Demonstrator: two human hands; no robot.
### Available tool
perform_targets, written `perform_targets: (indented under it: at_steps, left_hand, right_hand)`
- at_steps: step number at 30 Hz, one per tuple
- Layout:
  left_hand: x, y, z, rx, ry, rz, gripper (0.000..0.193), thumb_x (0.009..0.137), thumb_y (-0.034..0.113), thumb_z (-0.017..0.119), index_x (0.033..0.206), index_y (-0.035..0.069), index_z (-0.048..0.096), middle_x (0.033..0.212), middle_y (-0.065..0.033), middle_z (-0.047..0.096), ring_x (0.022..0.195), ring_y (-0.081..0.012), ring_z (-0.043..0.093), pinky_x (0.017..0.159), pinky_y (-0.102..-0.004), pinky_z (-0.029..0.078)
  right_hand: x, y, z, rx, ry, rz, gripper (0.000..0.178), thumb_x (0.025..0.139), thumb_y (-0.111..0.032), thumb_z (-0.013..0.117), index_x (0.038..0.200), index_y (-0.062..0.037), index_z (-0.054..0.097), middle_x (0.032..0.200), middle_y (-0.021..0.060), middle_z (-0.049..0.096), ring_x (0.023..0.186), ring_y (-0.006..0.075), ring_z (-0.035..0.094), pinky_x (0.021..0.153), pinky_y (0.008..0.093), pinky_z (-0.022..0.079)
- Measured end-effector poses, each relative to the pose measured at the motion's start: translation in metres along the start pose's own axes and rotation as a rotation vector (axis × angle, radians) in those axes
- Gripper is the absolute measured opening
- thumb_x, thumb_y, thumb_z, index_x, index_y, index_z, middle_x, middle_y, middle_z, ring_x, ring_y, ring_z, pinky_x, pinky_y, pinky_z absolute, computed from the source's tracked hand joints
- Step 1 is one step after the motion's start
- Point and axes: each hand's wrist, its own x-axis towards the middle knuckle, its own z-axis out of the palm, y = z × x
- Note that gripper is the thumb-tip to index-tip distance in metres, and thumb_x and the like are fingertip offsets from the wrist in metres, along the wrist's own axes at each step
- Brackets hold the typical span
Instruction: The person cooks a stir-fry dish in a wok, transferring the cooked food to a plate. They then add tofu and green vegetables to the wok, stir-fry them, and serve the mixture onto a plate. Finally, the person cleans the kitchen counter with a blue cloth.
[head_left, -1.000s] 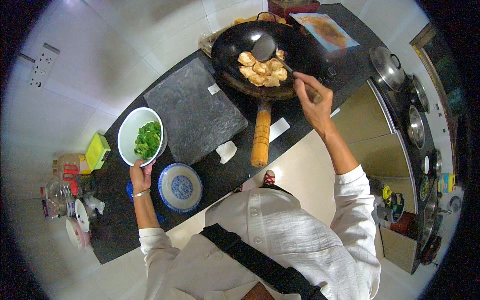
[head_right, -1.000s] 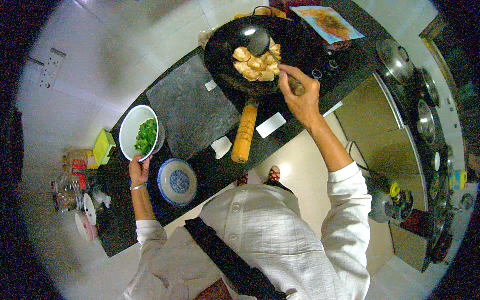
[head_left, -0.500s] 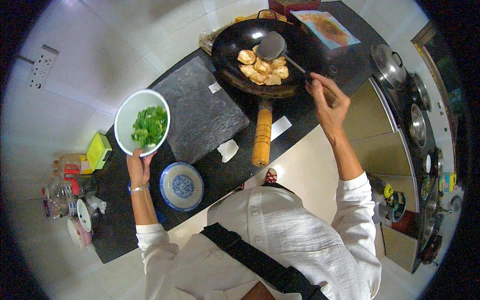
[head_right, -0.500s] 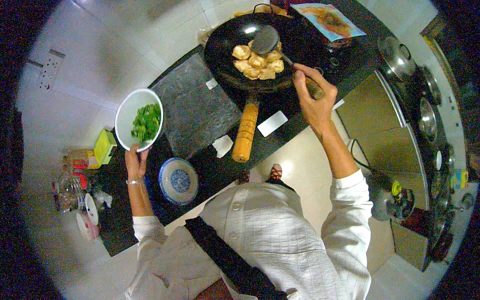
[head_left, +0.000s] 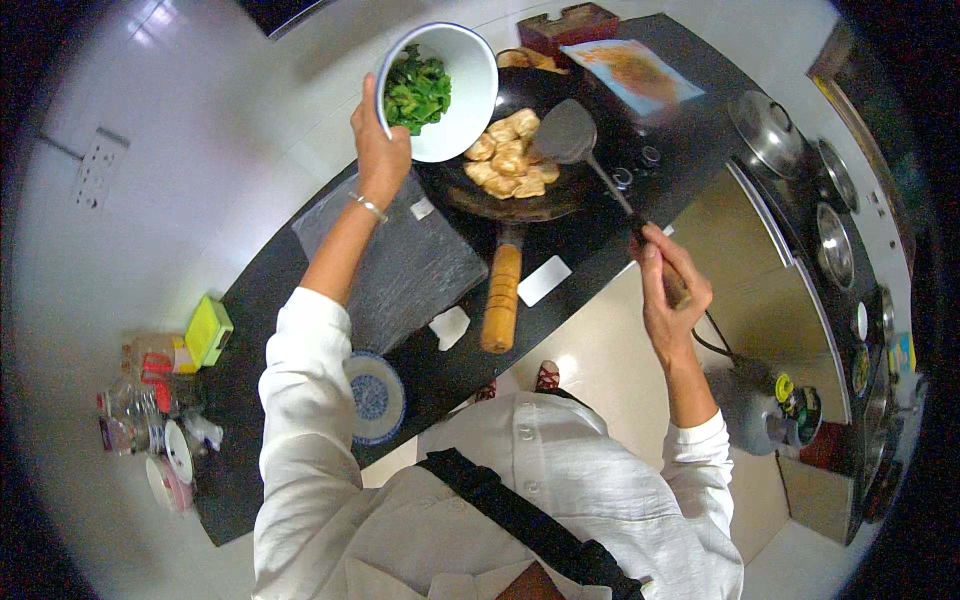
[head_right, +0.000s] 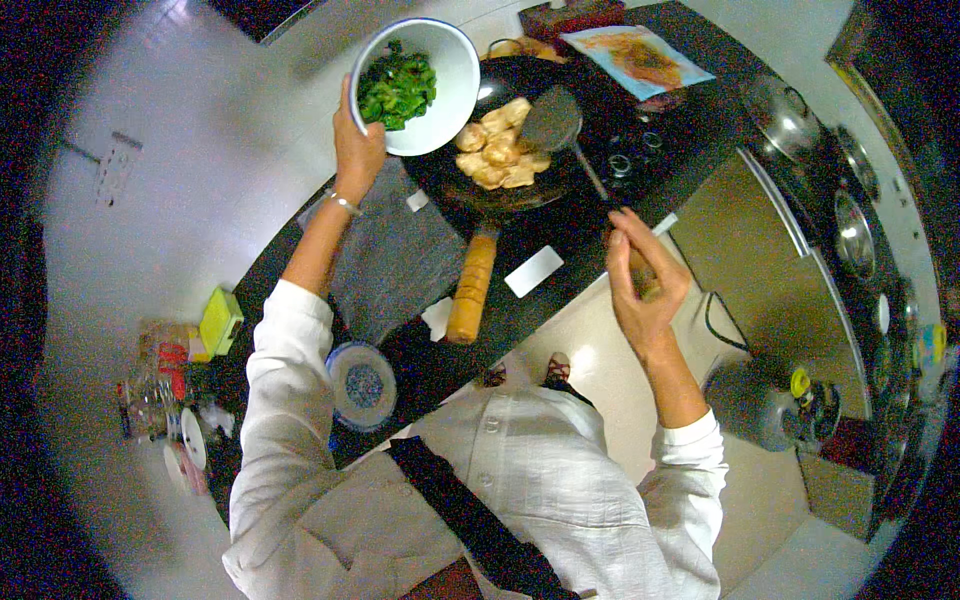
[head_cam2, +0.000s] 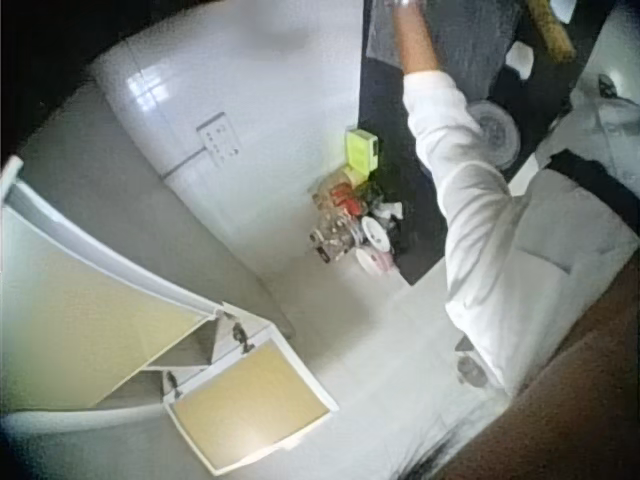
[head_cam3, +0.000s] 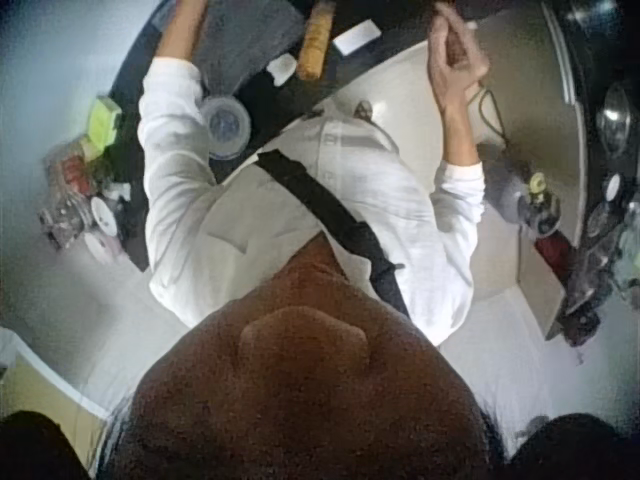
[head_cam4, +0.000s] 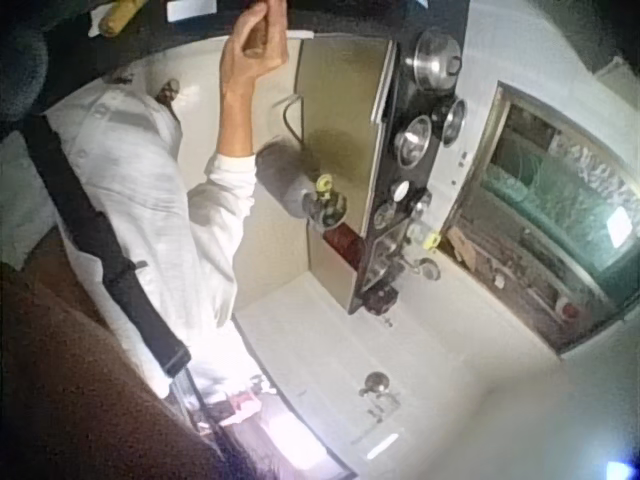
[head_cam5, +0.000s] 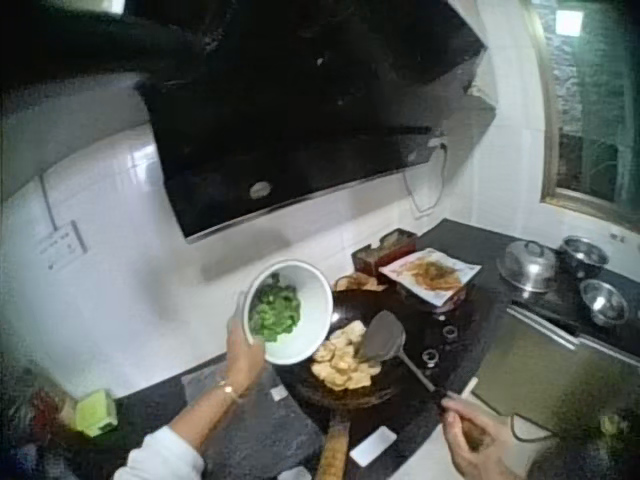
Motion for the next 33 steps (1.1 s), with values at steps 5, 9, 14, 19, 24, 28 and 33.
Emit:
perform_targets:
  at_steps: [5,9,14,19,24,28,33]
  left_hand:
    - [0.003,0.040,0.061,0.188,-0.106,0.091,0.087,0.067,-0.014,0.050,0.138,0.026,0.019,0.135,-0.0332,0.014,0.082,-0.0426,0.058,0.061,-0.0407,0.051]
    - [-0.002,0.057,0.083,0.342,-0.238,0.271,0.088,0.065,-0.017,0.048,0.135,0.030,0.027,0.138,-0.0293,0.014,0.097,-0.0477,0.051,0.071,-0.0423,0.051]
    - [0.004,0.056,0.078,0.422,-0.155,0.469,0.086,0.064,-0.016,0.050,0.133,0.032,0.032,0.140,-0.0259,0.014,0.092,-0.0462,0.054,0.068,-0.0424,0.052]
    - [0.011,0.056,0.068,0.222,-0.068,0.198,0.082,0.067,-0.012,0.049,0.134,0.031,0.029,0.140,-0.0239,0.014,0.096,-0.0448,0.053,0.069,-0.0417,0.051]
    - [0.014,-0.001,0.058,0.208,0.207,0.205,0.075,0.068,-0.011,0.044,0.136,0.010,0.022,0.128,-0.0257,0.032,0.095,-0.0406,0.056,0.080,-0.0414,0.049]
    - [0.001,0.022,0.036,-0.684,-0.105,-0.465,0.061,0.073,-0.007,0.035,0.132,0.003,0.019,0.115,-0.0238,0.045,0.092,-0.0338,0.059,0.065,-0.0371,0.058]
    - [-0.008,0.015,0.026,-0.818,-0.120,-0.485,0.053,0.076,-0.006,0.035,0.127,0.000,0.022,0.114,-0.0240,0.045,0.091,-0.0321,0.060,0.059,-0.0345,0.059]
  right_hand:
    - [-0.010,0.002,-0.021,-0.050,0.055,-0.084,0.017,0.076,0.005,0.059,0.092,0.0043,0.063,0.090,0.0155,0.065,0.089,0.0258,0.062,0.080,0.0312,0.048]
    - [-0.013,0.000,-0.034,-0.060,0.062,-0.077,0.017,0.075,0.006,0.058,0.092,0.0041,0.063,0.085,0.0143,0.065,0.090,0.0280,0.063,0.083,0.0351,0.048]
    - [-0.014,0.000,-0.040,-0.066,0.080,-0.077,0.017,0.075,0.007,0.057,0.091,0.0044,0.063,0.083,0.0136,0.065,0.089,0.0283,0.063,0.085,0.0373,0.047]
    - [-0.009,0.002,-0.040,-0.087,0.072,-0.118,0.016,0.076,0.006,0.057,0.091,0.0046,0.063,0.085,0.0145,0.065,0.090,0.0284,0.062,0.084,0.0360,0.047]
    - [-0.008,-0.007,-0.034,0.109,0.113,0.014,0.015,0.080,0.003,0.056,0.093,0.0047,0.063,0.090,0.0168,0.064,0.092,0.0269,0.061,0.081,0.0326,0.047]
    - [-0.005,-0.011,-0.032,0.097,0.105,-0.055,0.014,0.082,0.000,0.056,0.094,0.0049,0.063,0.094,0.0184,0.063,0.094,0.0252,0.060,0.082,0.0307,0.046]
    - [-0.004,-0.012,-0.025,0.068,0.128,-0.070,0.015,0.083,0.000,0.056,0.095,0.0052,0.062,0.096,0.0185,0.063,0.093,0.0242,0.060,0.083,0.0303,0.045]
